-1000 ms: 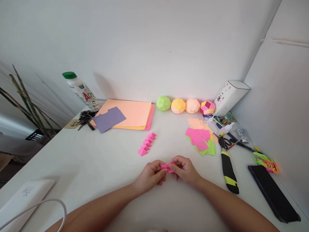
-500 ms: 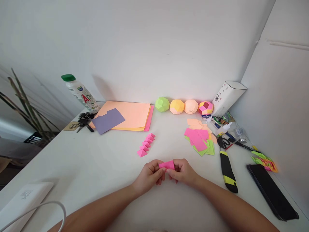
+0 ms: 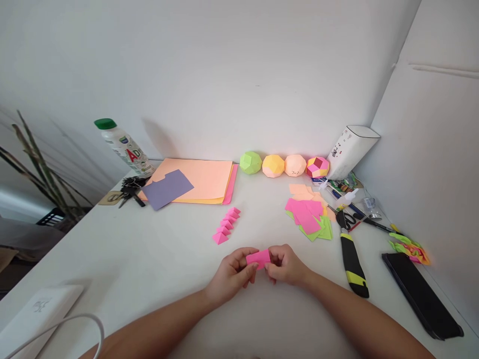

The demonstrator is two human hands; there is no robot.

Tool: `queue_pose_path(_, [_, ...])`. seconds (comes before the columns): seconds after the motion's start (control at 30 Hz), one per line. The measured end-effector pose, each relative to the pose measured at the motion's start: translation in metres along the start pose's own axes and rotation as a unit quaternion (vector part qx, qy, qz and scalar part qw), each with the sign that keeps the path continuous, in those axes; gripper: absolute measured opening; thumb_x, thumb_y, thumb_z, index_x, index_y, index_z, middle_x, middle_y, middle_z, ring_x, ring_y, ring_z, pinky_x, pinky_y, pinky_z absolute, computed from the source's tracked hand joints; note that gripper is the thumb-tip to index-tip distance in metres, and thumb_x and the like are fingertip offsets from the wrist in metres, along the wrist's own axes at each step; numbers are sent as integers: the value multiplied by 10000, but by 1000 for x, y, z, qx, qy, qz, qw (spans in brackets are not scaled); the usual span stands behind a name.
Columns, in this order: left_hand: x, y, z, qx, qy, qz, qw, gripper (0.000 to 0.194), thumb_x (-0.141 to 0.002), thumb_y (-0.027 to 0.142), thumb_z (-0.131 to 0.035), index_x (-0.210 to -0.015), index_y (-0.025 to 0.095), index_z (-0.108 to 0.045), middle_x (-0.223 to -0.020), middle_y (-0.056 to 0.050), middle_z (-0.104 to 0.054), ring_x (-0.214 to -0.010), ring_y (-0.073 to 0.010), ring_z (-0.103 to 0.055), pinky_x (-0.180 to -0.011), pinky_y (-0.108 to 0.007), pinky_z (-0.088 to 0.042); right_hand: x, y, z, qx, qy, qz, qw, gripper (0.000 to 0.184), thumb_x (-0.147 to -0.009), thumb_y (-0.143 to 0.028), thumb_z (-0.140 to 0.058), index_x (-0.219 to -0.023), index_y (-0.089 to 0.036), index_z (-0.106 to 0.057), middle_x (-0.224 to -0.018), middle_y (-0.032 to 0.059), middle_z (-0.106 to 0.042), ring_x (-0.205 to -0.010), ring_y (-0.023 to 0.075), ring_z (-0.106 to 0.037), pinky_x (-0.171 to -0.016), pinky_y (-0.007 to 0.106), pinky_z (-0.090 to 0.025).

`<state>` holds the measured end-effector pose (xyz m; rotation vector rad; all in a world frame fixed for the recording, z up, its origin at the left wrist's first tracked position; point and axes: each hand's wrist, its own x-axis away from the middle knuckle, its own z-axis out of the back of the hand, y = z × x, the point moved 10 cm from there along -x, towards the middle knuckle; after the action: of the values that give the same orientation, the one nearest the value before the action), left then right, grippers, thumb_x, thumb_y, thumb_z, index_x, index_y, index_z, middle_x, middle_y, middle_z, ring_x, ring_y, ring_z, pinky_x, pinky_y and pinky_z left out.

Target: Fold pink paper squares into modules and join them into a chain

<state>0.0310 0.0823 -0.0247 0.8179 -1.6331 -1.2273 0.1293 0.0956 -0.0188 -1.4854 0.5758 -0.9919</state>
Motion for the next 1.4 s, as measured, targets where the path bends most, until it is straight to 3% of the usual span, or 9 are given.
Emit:
queue_pose_path(0.27, [-2, -1, 4, 52, 12, 0, 999, 436, -757, 471, -624, -1030, 142, -538, -483, 56, -560, -390, -59, -404, -409, -182, -321, -1, 3, 11, -60, 5, 23, 998, 70, -706, -121, -488, -666, -175, -468, -416, -68, -517, -349, 83, -483, -360, 168, -317])
queue_pose_path(0.4, [-4, 0, 4, 59, 9, -9, 998, 379, -773, 469, -613, -956, 141, -565, -482, 52, -557, -384, -57, -408, -399, -179, -314, 1, -5, 16, -101, 36, 60, 992, 109, -818, -231, -507, -734, -183, -457, -504, -56, -537, -421, 92, -517, -399, 185, -374])
queue_pose_path(0.53, [-4, 1, 2, 47, -5, -13, 999, 340, -786, 457, -606, -908, 141, -582, -507, 39, -568, -404, -65, -450, -411, -184, -337, 1, -5, 4, -54, 1, 47, 997, 185, -809, -328, -606, -850, -156, -552, -620, -17, -596, -490, 93, -550, -428, 183, -393])
queue_pose_path(0.77, [-4, -1, -1, 24, -19, -9, 999, 314, -808, 444, -583, -888, 140, -587, -546, 19, -592, -422, -73, -484, -419, -188, -363, 0, 2, 5, -5, 11, 32, 999, 301, -847, -423, -556, -738, -143, -551, -644, 26, -652, -457, 87, -561, -408, 179, -369])
queue_pose_path(1.4, [-3, -1, -3, 13, -23, 0, 1000, 348, -802, 476, -571, -899, 142, -584, -560, 18, -608, -423, -86, -504, -427, -202, -380, 3, -2, 7, -1, 46, 12, 999, 341, -825, -439, -556, -633, -175, -457, -499, -19, -589, -382, 82, -500, -376, 184, -366])
